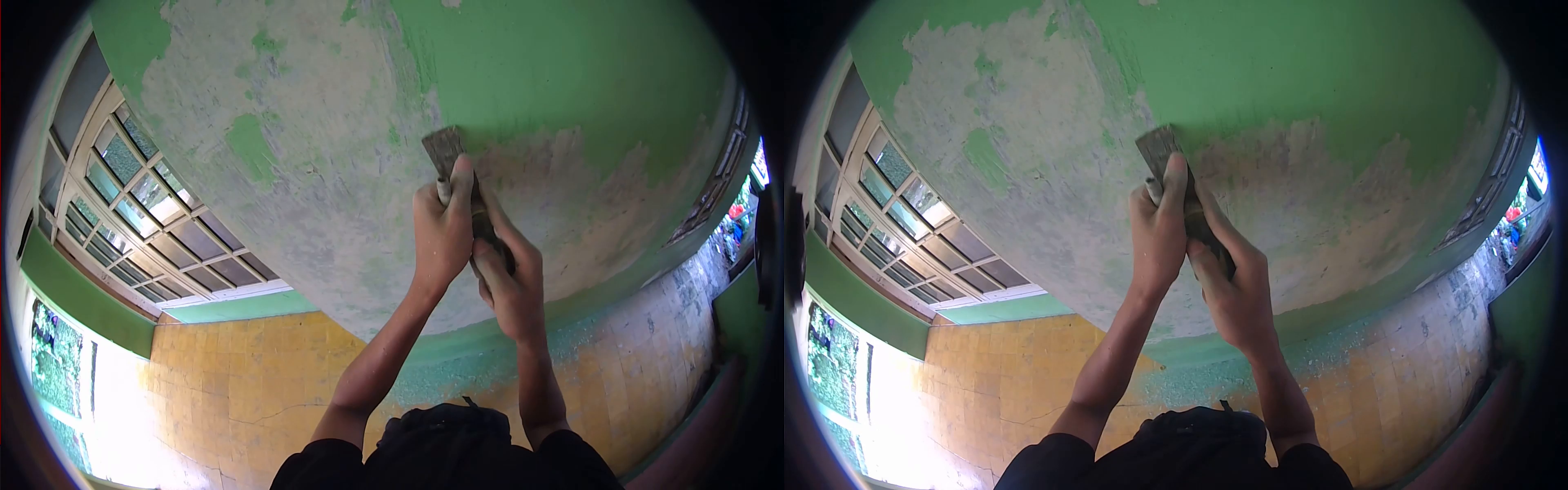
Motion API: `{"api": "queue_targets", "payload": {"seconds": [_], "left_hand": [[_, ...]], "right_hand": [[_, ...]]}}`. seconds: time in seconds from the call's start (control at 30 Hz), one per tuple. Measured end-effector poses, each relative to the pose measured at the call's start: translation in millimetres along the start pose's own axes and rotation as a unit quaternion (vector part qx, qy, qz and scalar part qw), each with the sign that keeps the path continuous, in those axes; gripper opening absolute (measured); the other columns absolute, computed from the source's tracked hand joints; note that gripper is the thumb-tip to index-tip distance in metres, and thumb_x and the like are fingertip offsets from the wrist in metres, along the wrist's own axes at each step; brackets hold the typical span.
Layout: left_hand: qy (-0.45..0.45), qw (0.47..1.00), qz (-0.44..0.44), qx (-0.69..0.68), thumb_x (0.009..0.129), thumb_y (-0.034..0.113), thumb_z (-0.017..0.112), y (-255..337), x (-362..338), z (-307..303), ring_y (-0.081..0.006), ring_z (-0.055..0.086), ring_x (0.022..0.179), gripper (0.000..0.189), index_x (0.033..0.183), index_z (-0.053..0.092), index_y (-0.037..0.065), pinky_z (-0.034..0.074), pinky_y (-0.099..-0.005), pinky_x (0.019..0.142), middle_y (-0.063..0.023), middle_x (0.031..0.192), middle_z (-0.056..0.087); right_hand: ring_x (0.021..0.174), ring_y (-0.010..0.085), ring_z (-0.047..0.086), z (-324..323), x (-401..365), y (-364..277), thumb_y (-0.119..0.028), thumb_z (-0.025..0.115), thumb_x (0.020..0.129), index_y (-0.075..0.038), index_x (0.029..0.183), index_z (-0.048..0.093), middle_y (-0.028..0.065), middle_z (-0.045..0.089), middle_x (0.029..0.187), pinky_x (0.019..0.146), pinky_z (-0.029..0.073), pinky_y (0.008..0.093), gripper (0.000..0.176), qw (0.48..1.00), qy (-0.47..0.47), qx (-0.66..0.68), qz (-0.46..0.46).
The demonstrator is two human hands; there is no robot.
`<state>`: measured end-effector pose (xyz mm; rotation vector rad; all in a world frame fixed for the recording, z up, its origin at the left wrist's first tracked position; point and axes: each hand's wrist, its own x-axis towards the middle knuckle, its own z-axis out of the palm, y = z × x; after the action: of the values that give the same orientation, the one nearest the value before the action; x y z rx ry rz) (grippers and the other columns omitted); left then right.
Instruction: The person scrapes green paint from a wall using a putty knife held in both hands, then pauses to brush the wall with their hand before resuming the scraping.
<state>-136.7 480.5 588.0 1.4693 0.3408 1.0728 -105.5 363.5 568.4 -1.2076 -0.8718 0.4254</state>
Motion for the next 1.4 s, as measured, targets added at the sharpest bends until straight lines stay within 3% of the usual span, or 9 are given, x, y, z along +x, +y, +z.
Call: {"api": "queue_targets", "payload": {"seconds": [0.23, 0.43, 0.63, 1.1, 1.4], "left_hand": [[0.015, 0.995, -0.042, 0.086, 0.105, 0.025, 0.058, -38, -18, -18, -0.0066, 0.035, 0.066, 0.042, 0.074, 0.05, -0.002, 0.031, -0.0309, 0.053, 0.0006, 0.062, 0.041], [0.073, 0.993, 0.059, 0.075, 0.103, 0.021, 0.06, -27, -6, 1, -0.0071, 0.031, 0.064, 0.042, 0.071, 0.045, -0.001, 0.028, -0.0334, 0.052, 0.0003, 0.06, 0.038], [0.063, 0.996, 0.017, 0.063, 0.101, 0.019, 0.061, -14, -3, -1, -0.0071, 0.03, 0.061, 0.044, 0.066, 0.043, 0.0, 0.027, -0.0335, 0.05, 0.0016, 0.058, 0.036], [0.069, 0.994, 0.054, 0.062, 0.1, 0.017, 0.061, -2, 7, 3, -0.0074, 0.033, 0.06, 0.039, 0.069, 0.05, -0.002, 0.029, -0.0332, 0.05, 0.0008, 0.058, 0.041], [0.063, 0.996, 0.019, 0.06, 0.1, 0.018, 0.062, -3, 3, 0, -0.0069, 0.034, 0.06, 0.041, 0.067, 0.049, -0.002, 0.028, -0.034, 0.05, 0.0011, 0.057, 0.041]], "right_hand": [[0.065, 0.0023, 0.043, -8, -32, 31, 0.003, 0.053, 0.094, -0.005, 0.156, 0.04, 0.0021, 0.068, 0.11, 0.057, 0.039, 0.0209, 0.064, 0.998, 0.029, -0.008, 0.064], [0.062, 0.0013, 0.041, -1, -19, 24, 0.001, 0.052, 0.095, -0.006, 0.157, 0.039, -0.0015, 0.063, 0.091, 0.053, 0.038, 0.0208, 0.063, 0.999, 0.029, 0.006, 0.036], [0.058, 0.0013, 0.04, -6, -19, 6, -0.005, 0.051, 0.098, -0.006, 0.157, 0.038, -0.0038, 0.054, 0.078, 0.049, 0.036, 0.0207, 0.06, 0.996, -0.003, 0.054, 0.073], [0.058, 0.0015, 0.041, -7, -9, -1, -0.003, 0.051, 0.098, -0.004, 0.157, 0.039, -0.0045, 0.053, 0.077, 0.051, 0.037, 0.0211, 0.06, 0.997, -0.007, 0.047, 0.058], [0.059, 0.0014, 0.038, -7, -13, 0, -0.003, 0.051, 0.097, -0.006, 0.157, 0.039, -0.005, 0.052, 0.078, 0.05, 0.035, 0.0206, 0.06, 0.996, -0.006, 0.054, 0.077]]}}
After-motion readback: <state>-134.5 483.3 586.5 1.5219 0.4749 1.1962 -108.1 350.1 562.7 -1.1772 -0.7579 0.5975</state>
